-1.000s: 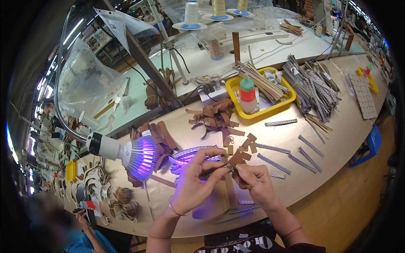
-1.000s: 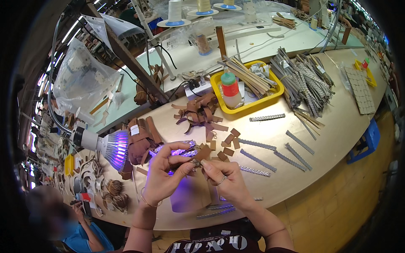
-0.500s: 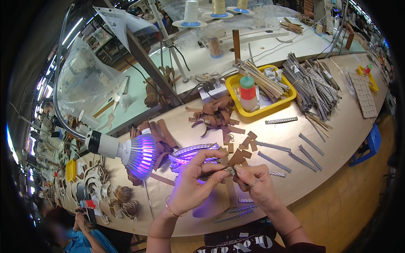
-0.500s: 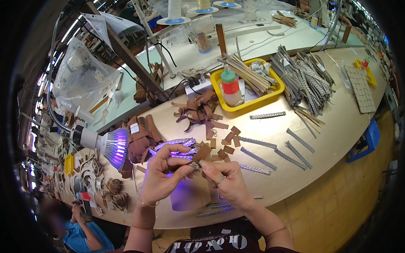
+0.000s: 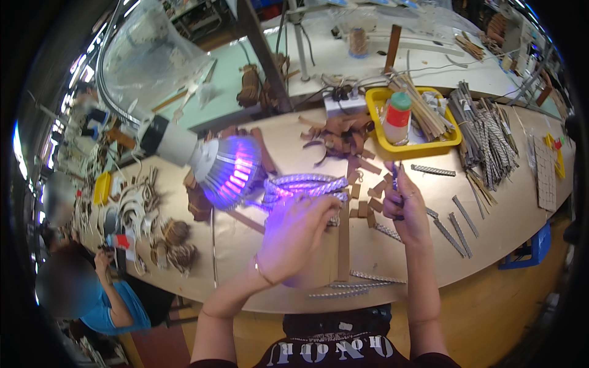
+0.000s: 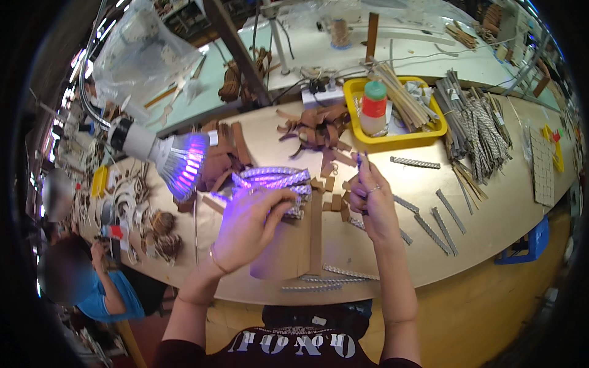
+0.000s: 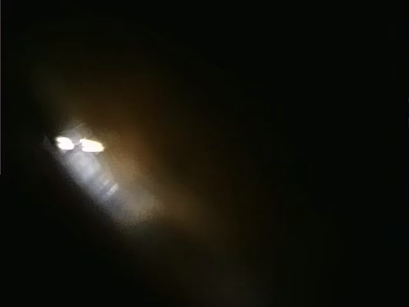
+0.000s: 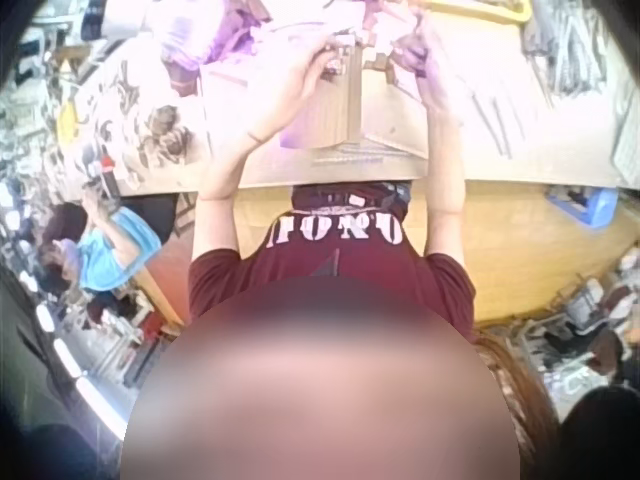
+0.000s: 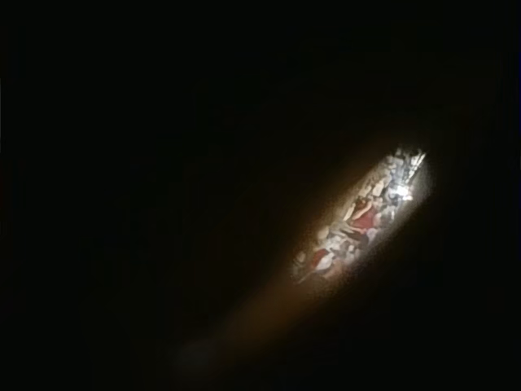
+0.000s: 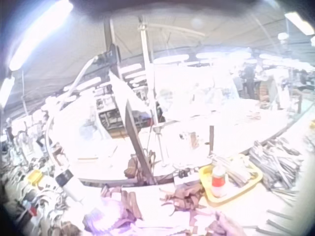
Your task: The person wraps braided cords around a cylindrical cardboard form under a UV lamp. They repeatedly pick up cords, wrap them around the form, and secure them with small cardboard tabs. The process continues with multiple cords being added in sequence.
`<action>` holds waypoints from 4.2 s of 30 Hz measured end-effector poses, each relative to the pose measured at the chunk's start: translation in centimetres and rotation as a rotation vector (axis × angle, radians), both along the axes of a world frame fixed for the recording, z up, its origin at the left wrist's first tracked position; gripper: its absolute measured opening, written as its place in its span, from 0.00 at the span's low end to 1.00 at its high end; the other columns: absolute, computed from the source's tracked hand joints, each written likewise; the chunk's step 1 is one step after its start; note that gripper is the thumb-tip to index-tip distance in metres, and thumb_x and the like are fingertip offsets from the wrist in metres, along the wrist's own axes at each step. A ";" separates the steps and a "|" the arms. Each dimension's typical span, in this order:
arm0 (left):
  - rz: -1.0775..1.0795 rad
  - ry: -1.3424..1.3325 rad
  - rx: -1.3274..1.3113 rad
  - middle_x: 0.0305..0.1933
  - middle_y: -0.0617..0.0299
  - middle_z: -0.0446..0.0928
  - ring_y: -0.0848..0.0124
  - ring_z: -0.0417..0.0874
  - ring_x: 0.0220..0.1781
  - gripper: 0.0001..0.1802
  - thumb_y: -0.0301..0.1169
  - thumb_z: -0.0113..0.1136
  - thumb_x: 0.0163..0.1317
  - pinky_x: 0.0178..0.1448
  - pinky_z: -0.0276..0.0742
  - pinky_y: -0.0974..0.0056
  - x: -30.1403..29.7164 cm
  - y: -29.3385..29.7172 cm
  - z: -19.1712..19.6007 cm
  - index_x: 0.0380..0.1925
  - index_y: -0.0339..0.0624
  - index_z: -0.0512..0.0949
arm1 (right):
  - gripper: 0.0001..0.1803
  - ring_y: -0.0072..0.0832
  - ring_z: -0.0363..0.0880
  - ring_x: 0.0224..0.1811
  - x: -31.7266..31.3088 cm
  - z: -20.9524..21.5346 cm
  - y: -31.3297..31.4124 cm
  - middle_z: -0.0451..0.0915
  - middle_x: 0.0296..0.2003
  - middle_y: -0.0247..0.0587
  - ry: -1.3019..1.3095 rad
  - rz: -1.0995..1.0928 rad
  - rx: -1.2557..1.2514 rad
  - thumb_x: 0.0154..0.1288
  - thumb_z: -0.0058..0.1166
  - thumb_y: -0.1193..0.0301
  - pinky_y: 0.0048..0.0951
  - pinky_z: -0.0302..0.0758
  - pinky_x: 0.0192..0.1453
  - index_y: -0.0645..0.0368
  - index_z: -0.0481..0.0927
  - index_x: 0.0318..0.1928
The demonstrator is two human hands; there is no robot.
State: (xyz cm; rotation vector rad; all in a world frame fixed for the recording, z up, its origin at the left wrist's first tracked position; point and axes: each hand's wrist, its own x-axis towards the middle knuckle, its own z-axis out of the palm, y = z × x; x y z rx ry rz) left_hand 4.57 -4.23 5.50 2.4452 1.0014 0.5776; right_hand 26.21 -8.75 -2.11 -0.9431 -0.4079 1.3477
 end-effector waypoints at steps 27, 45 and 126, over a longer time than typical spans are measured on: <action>0.362 -0.030 0.080 0.44 0.56 0.79 0.59 0.80 0.47 0.12 0.28 0.66 0.55 0.53 0.75 0.58 -12.9 -2.2 -13.9 0.39 0.37 0.81 | 0.16 0.09 0.48 0.15 -0.1 -3.6 -7.5 0.55 0.20 0.21 -0.160 -0.229 -0.160 0.75 0.45 0.67 0.16 0.47 0.19 0.60 0.72 0.57; 0.215 -0.997 -0.800 0.35 0.48 0.80 0.66 0.83 0.30 0.06 0.22 0.59 0.60 0.38 0.81 0.67 -10.4 -8.0 0.4 0.32 0.27 0.79 | 0.17 0.10 0.62 0.24 -10.7 5.6 -5.8 0.71 0.30 0.25 -0.646 0.684 0.232 0.54 0.71 0.67 0.14 0.59 0.27 0.55 0.73 0.36; 0.349 -1.232 -0.910 0.42 0.51 0.81 0.65 0.85 0.44 0.08 0.22 0.52 0.68 0.52 0.83 0.61 -7.9 -2.8 -5.3 0.46 0.32 0.73 | 0.24 0.08 0.59 0.23 -9.6 4.8 -1.2 0.77 0.49 0.35 -0.759 -0.348 0.152 0.60 0.60 0.80 0.11 0.59 0.28 0.66 0.72 0.57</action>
